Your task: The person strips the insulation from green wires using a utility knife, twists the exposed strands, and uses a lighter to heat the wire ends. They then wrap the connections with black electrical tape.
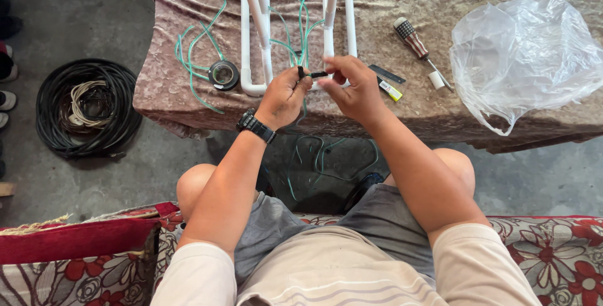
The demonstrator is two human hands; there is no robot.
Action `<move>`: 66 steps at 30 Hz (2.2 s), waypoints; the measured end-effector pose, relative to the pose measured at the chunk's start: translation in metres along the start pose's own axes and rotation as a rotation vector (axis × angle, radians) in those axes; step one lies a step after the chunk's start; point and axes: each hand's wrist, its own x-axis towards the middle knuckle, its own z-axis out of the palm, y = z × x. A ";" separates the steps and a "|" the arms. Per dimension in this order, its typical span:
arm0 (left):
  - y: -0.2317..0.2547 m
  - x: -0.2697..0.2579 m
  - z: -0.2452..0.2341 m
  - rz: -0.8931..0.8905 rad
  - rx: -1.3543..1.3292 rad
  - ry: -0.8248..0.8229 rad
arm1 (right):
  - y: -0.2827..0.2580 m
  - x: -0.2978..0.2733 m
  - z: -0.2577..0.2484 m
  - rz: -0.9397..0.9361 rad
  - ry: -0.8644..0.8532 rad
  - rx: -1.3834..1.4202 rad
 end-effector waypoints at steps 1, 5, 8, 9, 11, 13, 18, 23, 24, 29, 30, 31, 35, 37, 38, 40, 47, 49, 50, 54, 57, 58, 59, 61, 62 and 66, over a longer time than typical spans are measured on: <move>0.001 0.000 0.000 0.038 0.020 0.004 | -0.001 0.001 0.000 0.014 -0.023 0.000; 0.005 -0.002 0.004 0.050 0.046 0.009 | 0.003 -0.001 0.002 -0.020 -0.074 -0.028; 0.010 -0.003 0.007 0.116 0.010 0.057 | 0.009 -0.005 0.004 0.029 -0.039 -0.044; 0.012 -0.004 0.008 0.165 -0.004 0.084 | 0.011 -0.005 0.005 0.081 0.001 -0.010; 0.014 -0.009 0.013 0.170 -0.091 0.201 | 0.015 -0.006 0.007 0.185 0.075 0.060; 0.010 -0.013 0.023 0.176 -0.175 0.302 | 0.020 -0.005 0.005 0.364 0.087 0.329; -0.036 -0.029 0.057 -0.175 -0.167 0.195 | 0.028 -0.015 0.006 0.514 0.033 0.551; -0.038 -0.057 0.079 -0.325 -0.609 -0.002 | 0.030 -0.027 0.018 0.554 -0.111 0.608; -0.031 -0.063 0.080 -0.362 -0.627 -0.008 | 0.030 -0.029 0.021 0.634 -0.125 0.572; 0.001 -0.105 0.081 -0.521 -0.643 0.029 | 0.030 -0.038 0.023 0.953 -0.287 0.559; 0.005 -0.112 0.082 -0.531 -0.634 0.039 | 0.029 -0.038 0.023 0.962 -0.291 0.534; 0.008 -0.120 0.083 -0.534 -0.624 0.050 | 0.027 -0.038 0.022 0.970 -0.295 0.508; 0.017 -0.149 0.086 -0.558 -0.623 0.049 | 0.019 -0.044 0.014 0.865 -0.303 0.310; 0.023 -0.161 0.088 -0.555 -0.652 0.029 | 0.017 -0.047 0.012 0.859 -0.216 0.319; 0.026 -0.167 0.088 -0.547 -0.671 0.018 | 0.017 -0.050 0.011 0.857 -0.172 0.324; 0.033 -0.176 0.088 -0.561 -0.714 -0.003 | 0.014 -0.062 0.007 0.604 -0.001 0.273; 0.045 -0.176 0.085 -0.531 -0.956 0.183 | -0.016 -0.139 0.013 0.744 0.095 0.650; 0.039 -0.161 0.081 -0.483 -0.988 0.277 | -0.037 -0.169 0.021 0.696 -0.210 0.866; 0.034 -0.154 0.075 -0.460 -0.991 0.323 | -0.049 -0.182 0.024 0.579 -0.400 1.025; 0.007 -0.132 0.042 -0.452 -0.977 0.570 | -0.083 -0.206 0.008 0.740 -0.552 0.681; -0.023 -0.116 -0.003 -0.398 -1.022 0.707 | -0.099 -0.201 -0.035 0.593 -0.472 0.367; -0.033 -0.113 -0.018 -0.390 -1.028 0.751 | -0.104 -0.197 -0.055 0.478 -0.434 0.215; -0.041 -0.109 -0.035 -0.403 -1.048 0.755 | -0.111 -0.193 -0.073 0.532 -0.390 0.146; -0.054 -0.107 -0.059 -0.439 -1.089 0.768 | -0.125 -0.187 -0.110 0.485 -0.286 -0.118; -0.058 -0.106 -0.061 -0.454 -1.086 0.775 | -0.131 -0.184 -0.127 0.378 -0.225 -0.310; -0.061 -0.114 -0.050 -0.463 -0.959 0.726 | -0.150 -0.186 -0.173 0.295 0.023 -0.161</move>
